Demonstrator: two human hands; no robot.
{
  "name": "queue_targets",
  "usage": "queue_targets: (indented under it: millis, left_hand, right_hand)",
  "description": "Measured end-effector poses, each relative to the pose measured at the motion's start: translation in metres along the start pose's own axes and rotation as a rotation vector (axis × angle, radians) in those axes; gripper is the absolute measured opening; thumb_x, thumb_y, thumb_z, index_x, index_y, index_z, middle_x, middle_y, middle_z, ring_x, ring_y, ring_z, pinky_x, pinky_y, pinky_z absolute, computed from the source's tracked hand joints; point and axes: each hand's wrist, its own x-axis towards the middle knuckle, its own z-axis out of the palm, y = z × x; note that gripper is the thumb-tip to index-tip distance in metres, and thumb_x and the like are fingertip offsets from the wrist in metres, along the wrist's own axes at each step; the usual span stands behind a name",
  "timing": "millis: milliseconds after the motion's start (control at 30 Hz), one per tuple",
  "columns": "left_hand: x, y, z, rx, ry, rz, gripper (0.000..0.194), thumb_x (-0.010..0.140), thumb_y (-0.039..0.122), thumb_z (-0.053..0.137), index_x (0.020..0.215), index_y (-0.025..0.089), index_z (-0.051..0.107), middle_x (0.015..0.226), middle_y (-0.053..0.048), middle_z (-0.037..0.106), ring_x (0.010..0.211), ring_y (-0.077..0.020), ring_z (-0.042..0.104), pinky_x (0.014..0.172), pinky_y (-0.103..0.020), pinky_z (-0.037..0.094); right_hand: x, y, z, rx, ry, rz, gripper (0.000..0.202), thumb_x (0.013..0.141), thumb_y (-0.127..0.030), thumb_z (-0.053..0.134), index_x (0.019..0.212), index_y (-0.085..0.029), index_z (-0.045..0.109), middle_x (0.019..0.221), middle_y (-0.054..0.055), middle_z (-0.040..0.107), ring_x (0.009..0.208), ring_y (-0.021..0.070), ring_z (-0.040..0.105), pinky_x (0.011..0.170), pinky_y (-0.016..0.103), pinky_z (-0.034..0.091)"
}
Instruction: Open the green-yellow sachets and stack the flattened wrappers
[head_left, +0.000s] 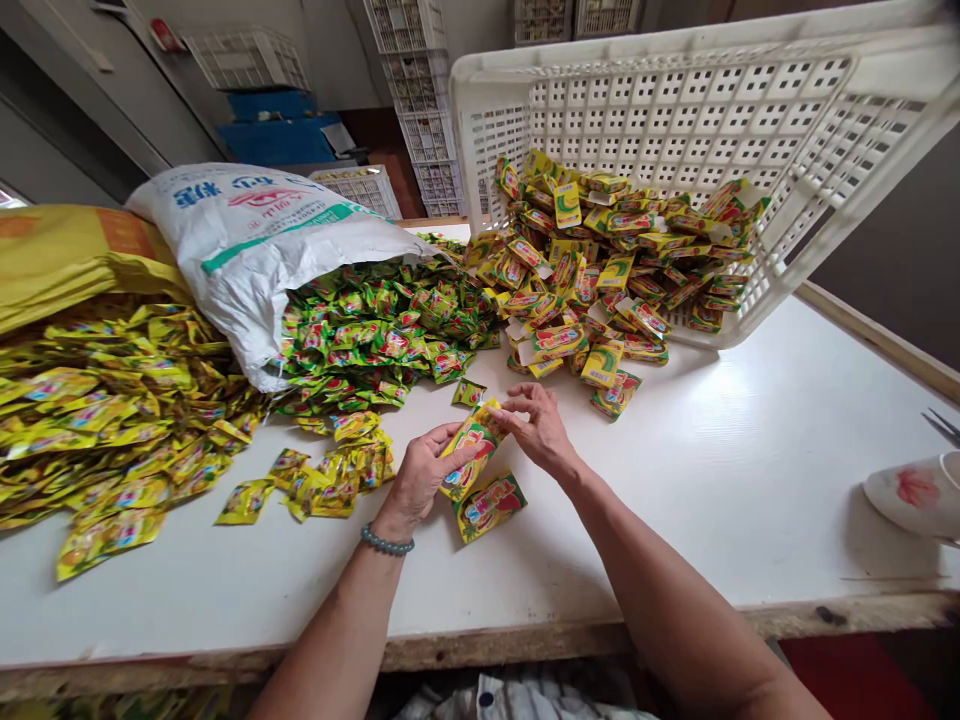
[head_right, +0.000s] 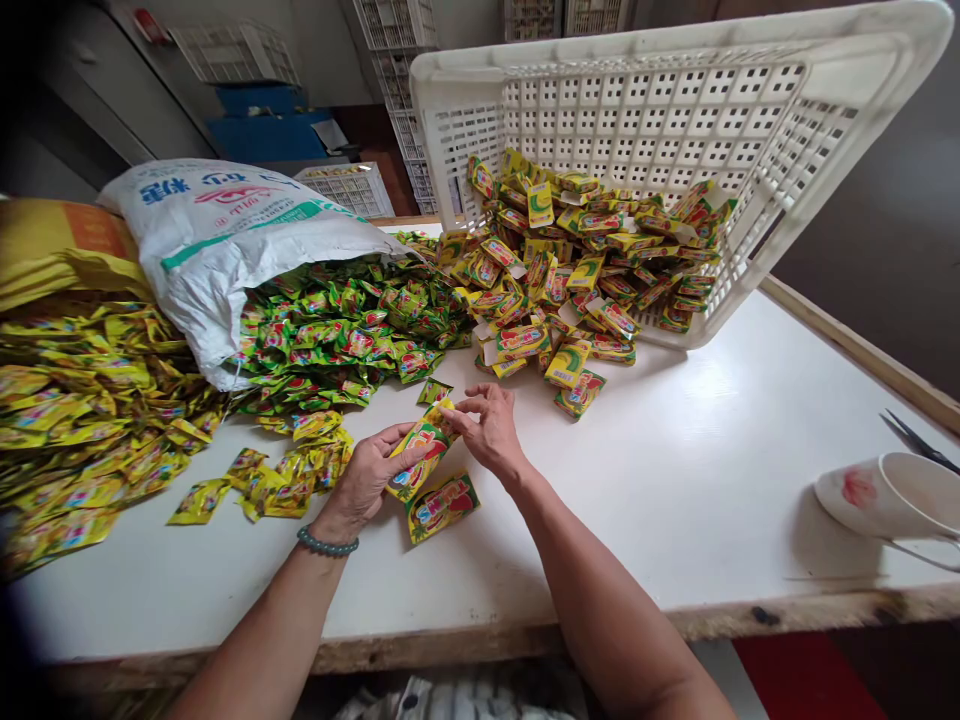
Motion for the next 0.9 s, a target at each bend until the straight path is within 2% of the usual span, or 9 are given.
queue_targets:
  millis: [200, 367, 467, 533, 667, 767, 900]
  left_hand:
    - [-0.002, 0.002, -0.003, -0.031, -0.011, -0.017, 0.056, 0.053, 0.030, 0.091, 0.101, 0.011, 0.070, 0.081, -0.006, 0.075, 0.065, -0.0144, 0.066, 0.064, -0.024, 0.052]
    - [-0.004, 0.004, 0.001, -0.130, 0.035, -0.016, 0.057, 0.048, 0.029, 0.092, 0.098, 0.012, 0.071, 0.077, -0.005, 0.074, 0.065, -0.0154, 0.067, 0.064, -0.025, 0.052]
    - [-0.003, 0.004, 0.005, -0.137, 0.050, 0.010, 0.054, 0.050, 0.030, 0.092, 0.097, 0.012, 0.070, 0.077, -0.005, 0.073, 0.066, -0.0158, 0.067, 0.063, -0.025, 0.052]
    - [-0.002, 0.003, 0.008, -0.140, 0.064, 0.042, 0.054, 0.053, 0.032, 0.090, 0.099, 0.012, 0.068, 0.077, -0.004, 0.073, 0.067, -0.0159, 0.067, 0.065, -0.025, 0.052]
    - [-0.002, 0.003, 0.010, -0.148, 0.143, 0.184, 0.065, 0.062, 0.036, 0.086, 0.116, 0.019, 0.054, 0.077, -0.001, 0.071, 0.065, -0.0161, 0.067, 0.063, -0.026, 0.053]
    - [-0.002, 0.000, 0.005, -0.055, 0.119, 0.254, 0.062, 0.073, 0.040, 0.078, 0.123, 0.024, 0.046, 0.082, -0.001, 0.071, 0.065, -0.0157, 0.065, 0.061, -0.025, 0.052]
    - [-0.002, -0.005, -0.004, 0.133, -0.009, 0.246, 0.049, 0.078, 0.039, 0.073, 0.119, 0.026, 0.048, 0.091, -0.001, 0.069, 0.066, -0.0147, 0.064, 0.061, -0.024, 0.051]
  right_hand:
    - [-0.006, -0.002, 0.008, 0.158, -0.095, 0.095, 0.033, 0.075, -0.053, 0.074, 0.066, -0.021, 0.075, 0.117, 0.008, 0.059, 0.121, 0.0282, 0.038, 0.104, 0.039, 0.032]
    - [-0.013, -0.011, 0.017, 0.180, -0.166, 0.116, 0.047, 0.085, -0.059, 0.058, 0.065, -0.019, 0.071, 0.117, 0.009, 0.060, 0.124, 0.0293, 0.036, 0.106, 0.042, 0.028]
    - [-0.013, -0.014, 0.014, 0.187, -0.240, 0.147, 0.052, 0.088, -0.064, 0.049, 0.076, -0.019, 0.072, 0.114, 0.008, 0.062, 0.125, 0.0289, 0.036, 0.106, 0.042, 0.029]
    - [-0.012, -0.012, 0.011, 0.225, -0.240, 0.116, 0.051, 0.087, -0.065, 0.049, 0.087, -0.020, 0.073, 0.110, 0.007, 0.063, 0.119, 0.0270, 0.042, 0.103, 0.040, 0.033]
    - [-0.008, -0.001, 0.016, 0.461, -0.149, 0.056, 0.050, 0.073, -0.059, 0.071, 0.104, -0.020, 0.069, 0.100, 0.006, 0.064, 0.091, 0.0201, 0.056, 0.083, 0.032, 0.046]
    - [-0.008, 0.005, 0.024, 0.569, -0.197, 0.040, 0.043, 0.073, -0.055, 0.071, 0.097, -0.019, 0.071, 0.092, 0.006, 0.066, 0.085, 0.0190, 0.059, 0.079, 0.031, 0.047]
    - [-0.010, 0.005, 0.023, 0.328, -0.220, -0.059, 0.035, 0.085, -0.049, 0.059, 0.081, -0.018, 0.073, 0.081, 0.004, 0.062, 0.076, 0.0161, 0.055, 0.074, 0.029, 0.044]
